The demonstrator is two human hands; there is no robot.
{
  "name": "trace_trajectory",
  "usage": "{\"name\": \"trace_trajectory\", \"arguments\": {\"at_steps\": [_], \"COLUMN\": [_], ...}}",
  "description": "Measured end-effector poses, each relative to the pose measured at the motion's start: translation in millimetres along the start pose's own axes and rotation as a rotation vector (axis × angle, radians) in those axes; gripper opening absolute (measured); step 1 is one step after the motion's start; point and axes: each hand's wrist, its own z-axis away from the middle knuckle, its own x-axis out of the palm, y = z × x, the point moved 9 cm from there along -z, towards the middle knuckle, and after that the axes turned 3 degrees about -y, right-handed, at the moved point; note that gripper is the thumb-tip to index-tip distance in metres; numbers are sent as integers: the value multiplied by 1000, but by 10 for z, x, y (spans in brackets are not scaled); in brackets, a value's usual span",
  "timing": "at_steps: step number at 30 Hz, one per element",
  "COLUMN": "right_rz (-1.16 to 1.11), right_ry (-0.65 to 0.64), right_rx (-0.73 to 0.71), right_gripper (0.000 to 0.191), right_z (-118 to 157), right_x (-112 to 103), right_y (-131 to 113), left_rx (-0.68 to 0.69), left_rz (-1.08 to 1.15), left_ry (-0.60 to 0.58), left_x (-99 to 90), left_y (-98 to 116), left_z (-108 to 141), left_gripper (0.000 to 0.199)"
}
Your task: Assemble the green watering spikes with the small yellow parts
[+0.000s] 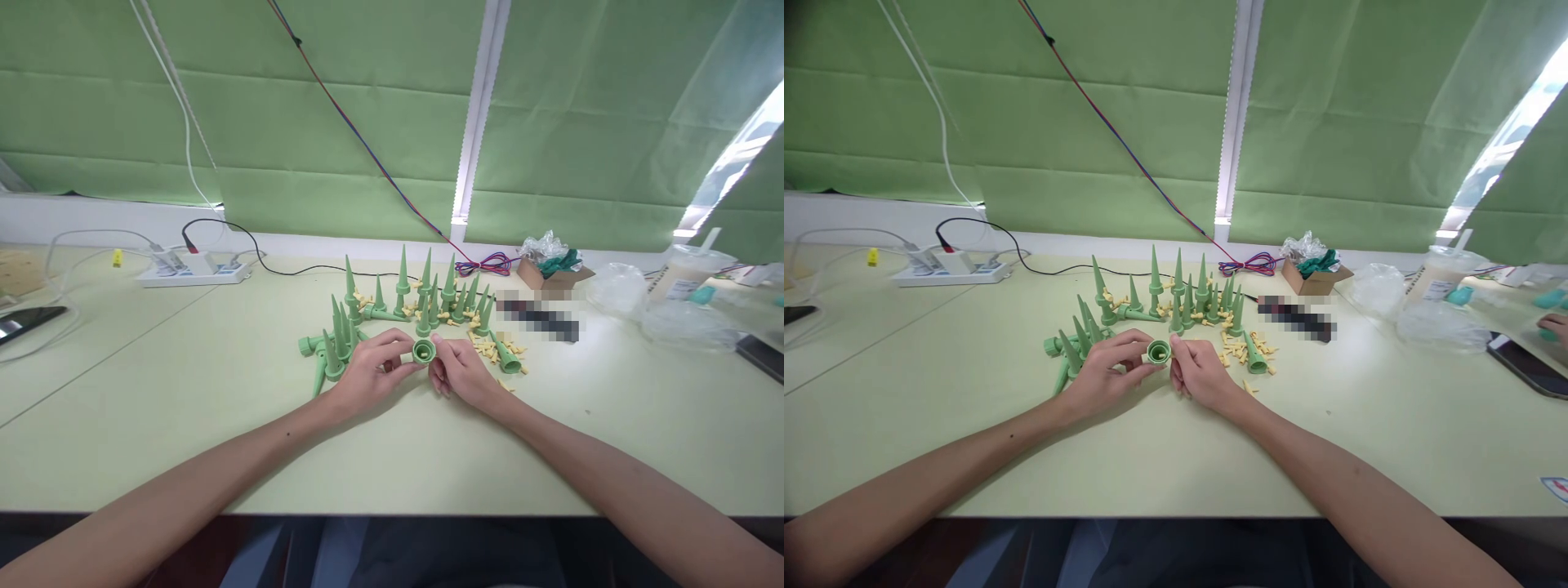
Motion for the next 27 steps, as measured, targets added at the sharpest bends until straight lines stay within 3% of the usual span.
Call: {"name": "trace_trajectory", "arguments": {"at_steps": [17, 23, 27], "right_rz": [262, 310, 321], "right_ry": [-34, -54, -57], "right_rx": [-1, -39, -28], "right_gripper": [67, 68, 68], "right_z": [2, 1, -5], "right_x": [13, 56, 67], "right_y": [-57, -108, -105], "left_rx": [-2, -44, -82], "left_rz": [-89, -142, -157], "left_ry": [-86, -123, -120], "left_x": [81, 147, 161], "left_y": [-72, -131, -187], "left_z": [22, 14, 17], "left_gripper": [19, 40, 40]}}
